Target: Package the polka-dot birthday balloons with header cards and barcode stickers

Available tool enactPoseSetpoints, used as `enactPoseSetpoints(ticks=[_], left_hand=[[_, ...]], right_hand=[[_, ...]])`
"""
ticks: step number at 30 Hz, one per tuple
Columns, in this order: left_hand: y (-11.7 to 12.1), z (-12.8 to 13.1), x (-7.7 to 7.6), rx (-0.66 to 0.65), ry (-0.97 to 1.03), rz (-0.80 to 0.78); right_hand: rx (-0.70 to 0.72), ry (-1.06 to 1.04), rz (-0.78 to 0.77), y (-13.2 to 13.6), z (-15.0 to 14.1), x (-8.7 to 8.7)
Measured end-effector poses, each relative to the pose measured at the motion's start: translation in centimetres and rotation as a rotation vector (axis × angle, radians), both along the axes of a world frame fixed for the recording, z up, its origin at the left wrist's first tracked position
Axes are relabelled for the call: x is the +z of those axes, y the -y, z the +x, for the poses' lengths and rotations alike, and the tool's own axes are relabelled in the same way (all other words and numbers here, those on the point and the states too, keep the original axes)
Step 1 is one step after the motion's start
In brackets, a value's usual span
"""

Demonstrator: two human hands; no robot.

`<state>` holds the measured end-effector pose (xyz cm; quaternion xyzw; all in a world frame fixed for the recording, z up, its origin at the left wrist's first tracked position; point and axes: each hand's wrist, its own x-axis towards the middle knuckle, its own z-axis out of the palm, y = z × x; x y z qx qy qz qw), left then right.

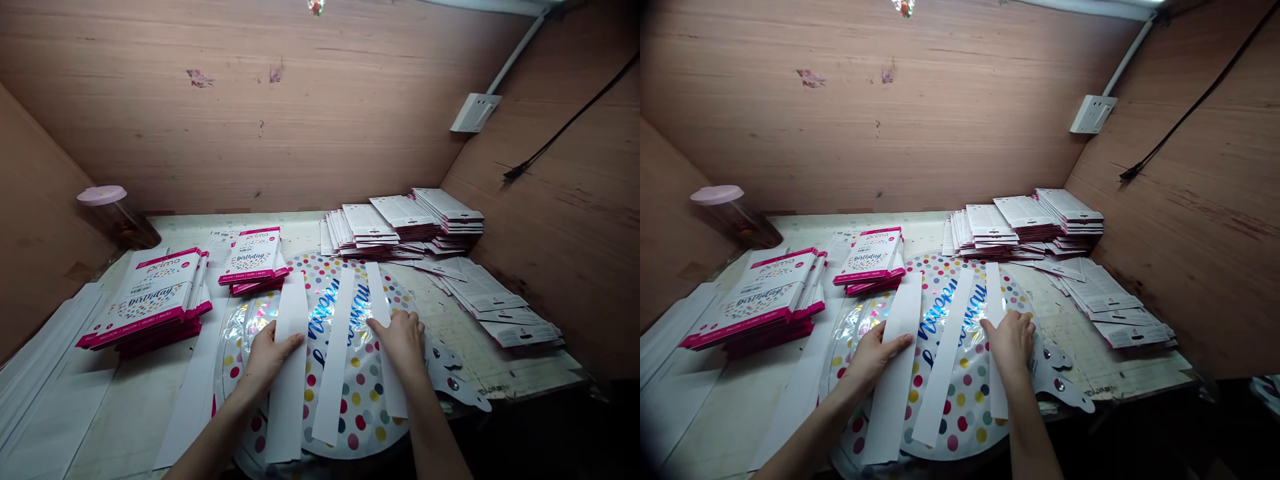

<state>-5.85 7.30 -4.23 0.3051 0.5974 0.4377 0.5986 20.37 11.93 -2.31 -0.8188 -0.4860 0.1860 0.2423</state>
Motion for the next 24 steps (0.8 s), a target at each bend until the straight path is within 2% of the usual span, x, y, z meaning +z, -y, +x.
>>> enactPoseSetpoints(ticks=[5,8,12,17,20,24], left_hand=[[-0.5,0.7,0.3,0.000,-0.010,0.053],[-0.8,1.0,0.1,0.049,-0.049,0.051],[-0.9,1.3,-0.3,0.105,-0.063,0.072],[-0.8,1.3,-0.3,0.101,0.019,0.078],[-0.8,1.2,0.1,0.131,0.018,0.065],[-0.7,0.8,0.6,0.163,-0.015,0.072]], right_hand=[[0.069,-0.266,0.004,0.0,1.8,-0.8],[0.103,-0.397,0.028,0.4,1.6,-1.0],[0.116,-0.460,0.024,1.0,0.7,-1.5],[0.149,-0.406,0.051,1.6,0.6,-1.8],[0.133,-0.314,0.067,1.4,2.4,-1.4],[0.022,-0.147,0.067,0.8,5.2,-0.6]])
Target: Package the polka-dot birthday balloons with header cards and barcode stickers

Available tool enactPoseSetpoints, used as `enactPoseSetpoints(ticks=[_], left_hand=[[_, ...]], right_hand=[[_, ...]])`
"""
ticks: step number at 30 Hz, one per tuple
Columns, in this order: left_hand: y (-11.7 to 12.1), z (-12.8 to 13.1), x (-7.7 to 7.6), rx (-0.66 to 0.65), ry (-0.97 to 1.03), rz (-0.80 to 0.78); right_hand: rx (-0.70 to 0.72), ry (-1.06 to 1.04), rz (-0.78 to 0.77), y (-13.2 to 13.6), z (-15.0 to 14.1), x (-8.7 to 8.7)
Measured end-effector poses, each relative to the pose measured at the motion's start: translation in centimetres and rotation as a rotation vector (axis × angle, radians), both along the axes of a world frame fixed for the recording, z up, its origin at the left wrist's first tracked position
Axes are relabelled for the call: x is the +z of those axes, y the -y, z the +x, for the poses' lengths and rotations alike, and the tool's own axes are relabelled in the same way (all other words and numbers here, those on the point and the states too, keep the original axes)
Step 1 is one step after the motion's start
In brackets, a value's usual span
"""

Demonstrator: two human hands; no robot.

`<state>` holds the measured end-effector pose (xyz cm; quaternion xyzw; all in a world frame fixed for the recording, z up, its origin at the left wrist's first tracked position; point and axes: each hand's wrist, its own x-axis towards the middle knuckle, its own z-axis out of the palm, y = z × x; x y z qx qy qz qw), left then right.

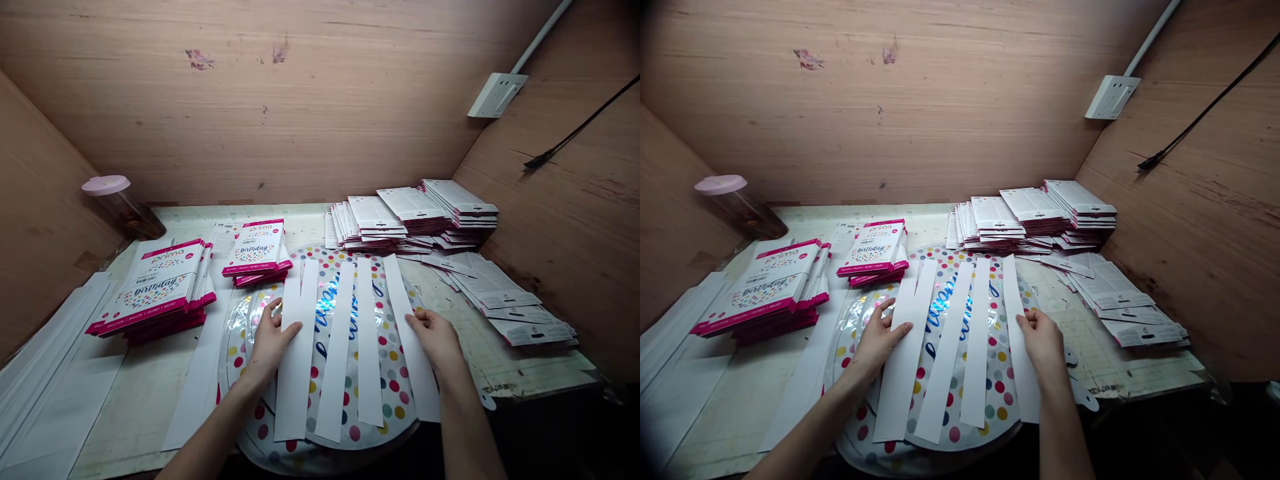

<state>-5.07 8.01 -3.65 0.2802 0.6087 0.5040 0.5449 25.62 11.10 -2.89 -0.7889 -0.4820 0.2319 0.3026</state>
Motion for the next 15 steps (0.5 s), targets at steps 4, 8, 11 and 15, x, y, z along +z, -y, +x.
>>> enactPoseSetpoints(ticks=[4,8,11,15], left_hand=[[0.0,-0.1,0.0,-0.008,0.035,0.017],[-0.3,0.0,-0.1,-0.019,-0.040,0.037],[-0.6,-0.4,-0.4,-0.006,-0.162,0.076],[-0.3,-1.5,-0.6,-0.002,-0.259,0.097]], right_hand=[[-0.055,0.272,0.034,0.4,-1.7,0.5],[0.150,0.327,-0.078,1.0,-6.1,0.3],[0.126,0.264,-0.125,0.9,-7.4,-0.1],[0.145,0.167,-0.143,0.3,-6.5,-0.3]])
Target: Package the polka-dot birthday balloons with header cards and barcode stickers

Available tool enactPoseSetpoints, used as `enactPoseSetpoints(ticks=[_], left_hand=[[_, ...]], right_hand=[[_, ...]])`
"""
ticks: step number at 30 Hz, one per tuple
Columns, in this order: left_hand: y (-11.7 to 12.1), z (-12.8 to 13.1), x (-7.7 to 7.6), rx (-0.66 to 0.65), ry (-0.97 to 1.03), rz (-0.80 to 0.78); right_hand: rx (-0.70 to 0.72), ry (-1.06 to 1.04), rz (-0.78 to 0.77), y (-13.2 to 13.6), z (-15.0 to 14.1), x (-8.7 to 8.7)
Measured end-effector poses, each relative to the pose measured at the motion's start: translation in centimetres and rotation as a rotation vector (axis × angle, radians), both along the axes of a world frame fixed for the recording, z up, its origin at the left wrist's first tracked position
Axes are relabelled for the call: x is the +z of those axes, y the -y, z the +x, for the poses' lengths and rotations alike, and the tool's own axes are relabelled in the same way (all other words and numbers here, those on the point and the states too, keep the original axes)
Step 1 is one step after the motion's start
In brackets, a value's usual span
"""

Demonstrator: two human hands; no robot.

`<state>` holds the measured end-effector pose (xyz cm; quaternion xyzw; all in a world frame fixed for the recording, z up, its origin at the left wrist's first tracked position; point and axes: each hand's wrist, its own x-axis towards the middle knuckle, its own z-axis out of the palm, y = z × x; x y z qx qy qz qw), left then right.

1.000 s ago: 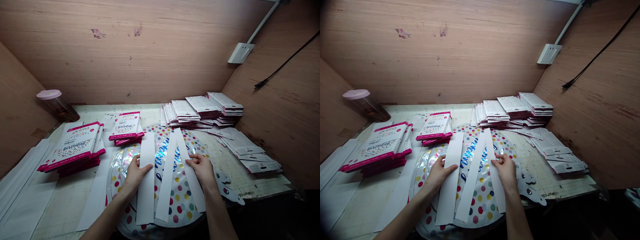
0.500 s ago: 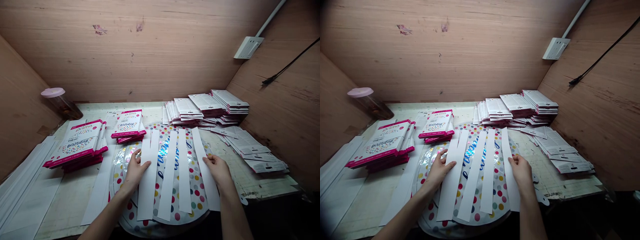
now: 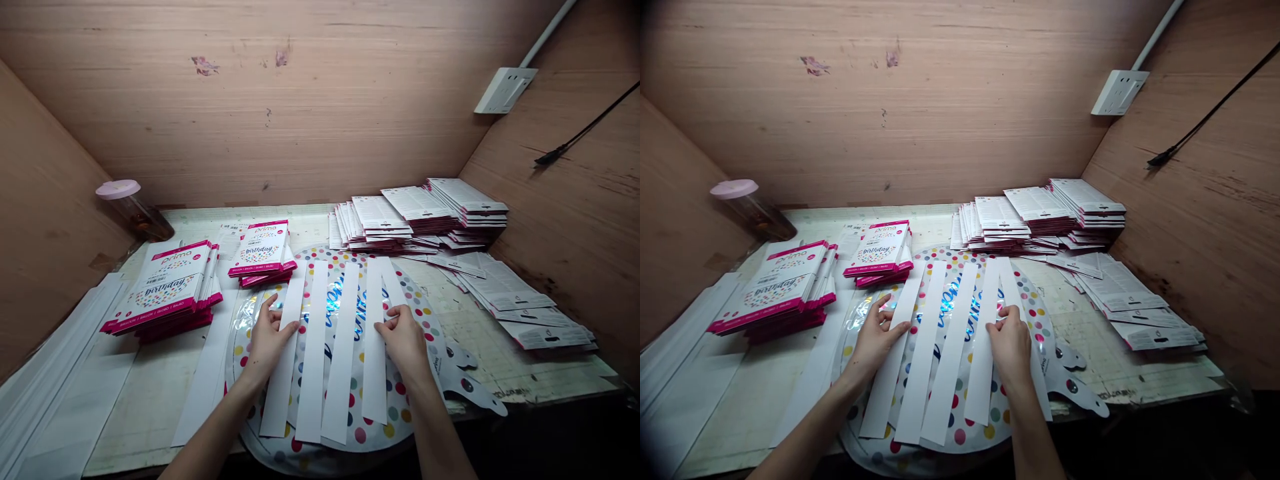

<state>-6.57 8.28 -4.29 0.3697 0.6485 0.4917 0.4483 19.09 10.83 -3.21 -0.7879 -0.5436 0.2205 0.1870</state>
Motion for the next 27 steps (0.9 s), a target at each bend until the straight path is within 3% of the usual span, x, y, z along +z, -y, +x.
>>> enactPoseSetpoints(ticks=[10,12,14,17,20,23,27], left_hand=[[0.2,-0.5,-0.4,0.073,-0.036,-0.012],[0.2,-0.3,-0.3,0.080,-0.195,0.022],[0.4,0.2,0.0,0.059,-0.503,0.132],[0.6,1.3,0.4,-0.235,-0.927,0.337],[0.7,2.2,0.3,-0.584,-1.069,0.300],[0.9,2.6,-0.4,-0.660,-1.101,0.184],[0.4,2.2,-0.2,-0.640,-1.120,0.229]], right_hand=[[-0.019,-0.064,-0.039,-0.6,0.2,0.6],[-0.019,-0.108,-0.043,-0.5,0.5,0.9],[-0.017,-0.134,-0.038,-0.4,0.8,1.0],[-0.013,-0.144,-0.037,-0.3,1.1,1.0],[-0.009,-0.093,-0.047,-0.3,1.3,0.8],[-0.012,-0.004,-0.061,0.0,1.4,0.6],[0.068,-0.077,-0.085,0.5,1.6,0.6]])
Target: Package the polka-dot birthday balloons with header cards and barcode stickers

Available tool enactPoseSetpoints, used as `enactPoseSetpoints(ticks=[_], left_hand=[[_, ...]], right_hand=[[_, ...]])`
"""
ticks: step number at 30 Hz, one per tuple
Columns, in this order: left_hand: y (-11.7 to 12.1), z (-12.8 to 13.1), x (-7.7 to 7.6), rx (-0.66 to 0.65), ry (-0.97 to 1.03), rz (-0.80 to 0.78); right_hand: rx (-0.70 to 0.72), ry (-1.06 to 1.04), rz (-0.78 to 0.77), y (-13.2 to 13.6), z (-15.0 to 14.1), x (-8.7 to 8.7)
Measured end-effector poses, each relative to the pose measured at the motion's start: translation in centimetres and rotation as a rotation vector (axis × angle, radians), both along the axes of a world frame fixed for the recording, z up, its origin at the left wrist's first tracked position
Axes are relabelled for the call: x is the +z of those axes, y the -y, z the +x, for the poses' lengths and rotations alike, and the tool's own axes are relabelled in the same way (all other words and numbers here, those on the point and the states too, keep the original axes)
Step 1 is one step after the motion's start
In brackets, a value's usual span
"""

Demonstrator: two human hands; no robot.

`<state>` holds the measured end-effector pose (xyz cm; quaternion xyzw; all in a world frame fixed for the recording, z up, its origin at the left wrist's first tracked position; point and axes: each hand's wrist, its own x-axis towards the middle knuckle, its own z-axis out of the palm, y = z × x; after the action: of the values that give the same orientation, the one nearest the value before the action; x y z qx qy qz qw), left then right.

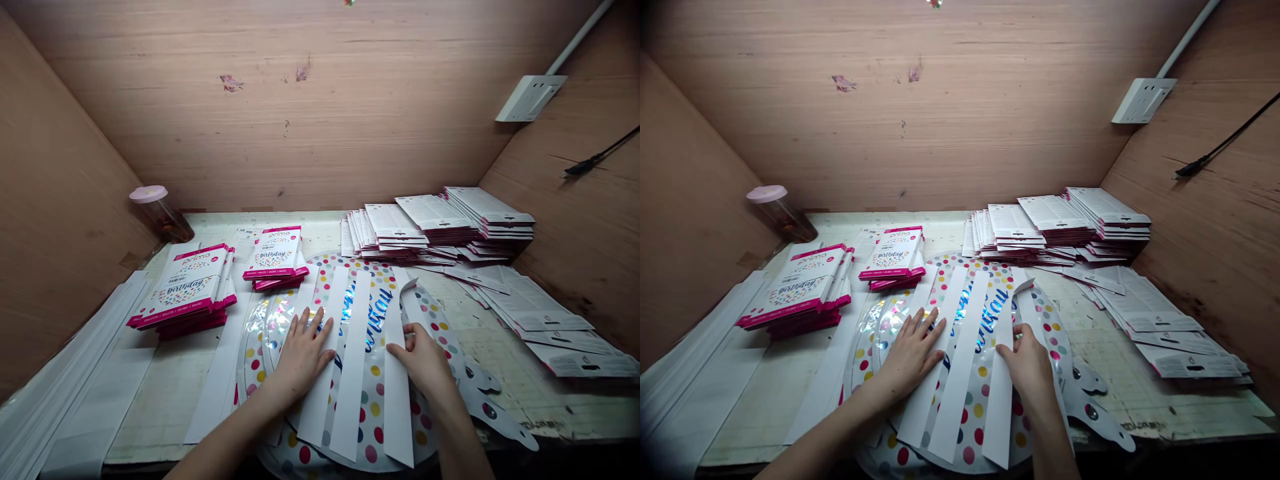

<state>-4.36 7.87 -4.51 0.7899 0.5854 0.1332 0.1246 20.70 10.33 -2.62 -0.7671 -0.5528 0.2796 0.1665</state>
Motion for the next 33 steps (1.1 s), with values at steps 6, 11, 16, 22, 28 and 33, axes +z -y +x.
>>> enactPoseSetpoints(ticks=[6,11,16,22,28,33], left_hand=[[-6.3,-4.6,4.1,0.280,-0.260,0.272],[-10.7,-8.1,4.4,0.185,-0.343,0.212],[-12.9,-10.0,4.2,0.213,-0.278,0.252],[-11.0,-7.2,5.1,0.113,-0.187,0.325],[-4.5,0.5,2.1,-0.687,-0.010,-0.050],[-3.4,1.4,1.0,-0.606,0.016,-0.098]], right_hand=[[0.050,-0.507,-0.013,0.3,1.0,-0.9],[-0.043,-0.338,0.062,0.5,0.9,-1.4],[0.102,-0.661,0.145,0.9,0.0,-0.2],[0.074,-0.235,0.130,0.5,-0.9,-0.2],[0.303,-0.107,0.288,-0.1,-0.7,-0.9],[0.369,0.120,0.287,1.2,0.9,-2.3]])
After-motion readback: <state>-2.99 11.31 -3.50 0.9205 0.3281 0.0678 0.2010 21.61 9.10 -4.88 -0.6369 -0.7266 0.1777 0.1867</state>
